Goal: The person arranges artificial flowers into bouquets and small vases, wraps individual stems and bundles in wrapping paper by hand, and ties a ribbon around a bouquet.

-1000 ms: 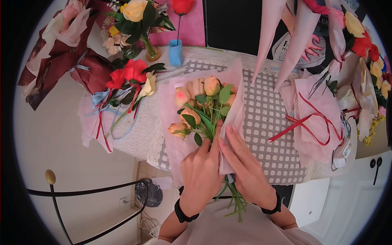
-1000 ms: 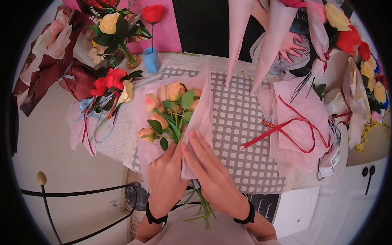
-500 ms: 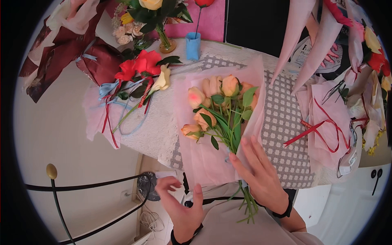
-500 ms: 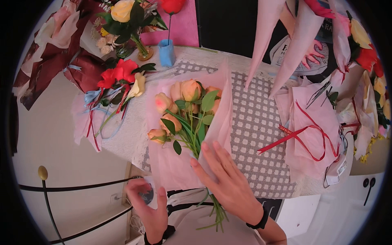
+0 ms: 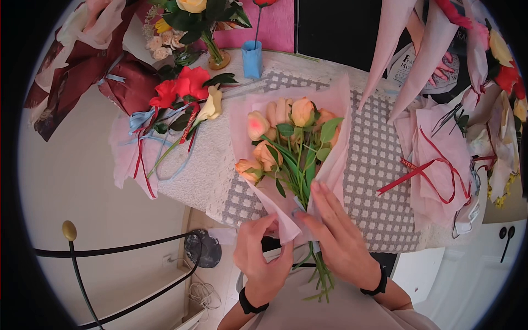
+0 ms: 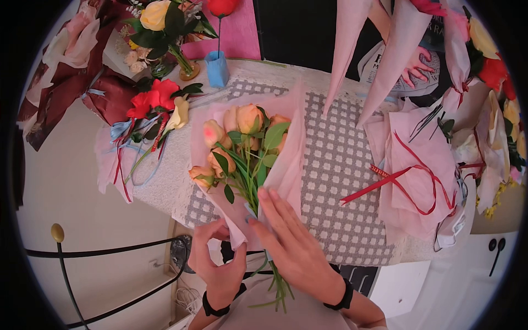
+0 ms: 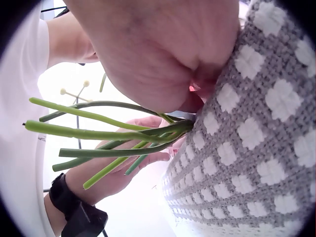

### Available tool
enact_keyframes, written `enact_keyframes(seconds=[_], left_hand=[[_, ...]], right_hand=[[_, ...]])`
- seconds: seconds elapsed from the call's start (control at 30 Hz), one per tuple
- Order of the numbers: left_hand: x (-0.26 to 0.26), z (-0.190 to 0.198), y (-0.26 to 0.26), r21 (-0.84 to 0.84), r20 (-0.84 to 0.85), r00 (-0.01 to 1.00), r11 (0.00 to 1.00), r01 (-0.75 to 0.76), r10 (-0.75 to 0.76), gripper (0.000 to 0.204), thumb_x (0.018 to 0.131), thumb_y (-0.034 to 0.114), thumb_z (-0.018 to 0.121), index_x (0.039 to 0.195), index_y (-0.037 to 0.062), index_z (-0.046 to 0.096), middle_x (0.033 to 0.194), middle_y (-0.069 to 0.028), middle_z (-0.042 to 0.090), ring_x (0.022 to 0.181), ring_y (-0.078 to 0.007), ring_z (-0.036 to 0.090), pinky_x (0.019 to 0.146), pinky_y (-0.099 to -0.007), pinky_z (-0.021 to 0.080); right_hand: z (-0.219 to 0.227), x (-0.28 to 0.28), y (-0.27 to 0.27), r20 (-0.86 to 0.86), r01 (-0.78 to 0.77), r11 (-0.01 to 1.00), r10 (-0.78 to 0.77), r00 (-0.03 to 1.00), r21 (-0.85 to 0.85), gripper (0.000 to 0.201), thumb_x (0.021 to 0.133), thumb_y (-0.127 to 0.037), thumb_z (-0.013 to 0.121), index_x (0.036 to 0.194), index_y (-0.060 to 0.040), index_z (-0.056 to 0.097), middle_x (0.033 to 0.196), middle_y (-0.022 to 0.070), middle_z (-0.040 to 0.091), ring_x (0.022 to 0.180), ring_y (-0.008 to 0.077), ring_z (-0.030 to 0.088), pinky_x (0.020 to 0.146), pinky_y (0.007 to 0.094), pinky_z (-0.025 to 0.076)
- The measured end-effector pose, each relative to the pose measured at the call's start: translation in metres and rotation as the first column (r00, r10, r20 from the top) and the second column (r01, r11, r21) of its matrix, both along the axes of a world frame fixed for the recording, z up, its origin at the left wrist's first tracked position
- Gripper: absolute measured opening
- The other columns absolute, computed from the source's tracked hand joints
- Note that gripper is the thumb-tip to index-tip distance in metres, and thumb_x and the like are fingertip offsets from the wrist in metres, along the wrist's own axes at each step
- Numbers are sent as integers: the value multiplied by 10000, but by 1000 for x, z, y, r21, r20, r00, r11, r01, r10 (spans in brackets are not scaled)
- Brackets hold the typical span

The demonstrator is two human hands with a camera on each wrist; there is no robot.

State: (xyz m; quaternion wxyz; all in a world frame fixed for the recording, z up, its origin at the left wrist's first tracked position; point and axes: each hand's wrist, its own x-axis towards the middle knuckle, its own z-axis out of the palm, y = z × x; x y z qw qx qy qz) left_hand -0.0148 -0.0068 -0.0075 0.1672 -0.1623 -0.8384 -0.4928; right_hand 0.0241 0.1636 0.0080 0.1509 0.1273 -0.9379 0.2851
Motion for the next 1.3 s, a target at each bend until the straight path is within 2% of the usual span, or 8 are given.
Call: enact_keyframes(seconds=[0.1,0.23,0.37,0.53,0.73,0.9,1.07,1.3], left_hand=[[-2,-6,-3,-46,-65,998,999,-9,6,545,661,-99,813,1190,5,733,922,-106,653,742,-245,630,656,-320,530],[-11,-17,-19,-182,-198,961,970,160,-195,584,647,-87,805,1222,11,776,964,-78,630,829,-258,642,726,-355,561],[-10,-19,-21,-286,-242,920,929,236,-308,544,618,-131,810,1136,37,805,993,-68,616,931,-282,639,825,-390,559],[-13,-22,-17,-236,-241,909,929,284,-340,541,605,-134,808,1118,38,805,1075,-78,644,982,-315,641,849,-409,562],[-14,-16,-19,-193,-235,911,935,296,-338,448,632,-160,770,1061,-32,787,1184,-177,733,1069,-369,696,917,-421,575],[-18,-15,-12,-173,-309,896,946,275,-318,284,756,-93,777,1037,-48,782,1184,-169,771,1103,-336,736,918,-402,595],[-40,-5,-17,-416,-302,733,776,473,-609,239,890,47,691,1104,-15,776,1240,-131,765,1216,-284,713,1052,-422,545],[-52,-8,-17,-431,-227,643,668,607,-731,294,900,44,654,1163,-41,753,1299,-154,733,1283,-309,671,1124,-444,527]], right_hand=[[-1,-1,-3,21,-6,999,7,1000,-34,234,939,-16,608,1151,82,624,1594,326,422,1488,473,433,1167,548,449],[2,0,1,62,-16,997,21,998,-81,204,949,-16,603,1127,83,603,1593,325,424,1491,468,430,1177,554,437],[3,2,2,63,-37,999,38,997,-13,361,924,0,599,1267,109,569,1596,308,431,1494,459,428,1194,551,419],[2,1,5,86,-52,999,54,995,-16,512,886,41,581,1386,138,520,1588,301,444,1494,447,433,1206,535,408],[9,-1,8,139,-60,989,79,987,-137,640,805,123,576,1437,150,483,1591,287,446,1498,415,437,1216,502,404],[9,0,12,188,-64,939,134,973,-337,880,769,139,593,1578,141,247,1620,279,410,1483,439,438,1225,473,392],[15,-1,18,312,-40,851,235,920,-524,996,781,126,622,1629,85,101,1661,265,356,1500,448,404,1228,460,372],[17,-2,21,316,-39,785,293,902,-618,1033,817,119,623,1657,17,31,1696,242,313,1516,448,382,1211,428,378]])
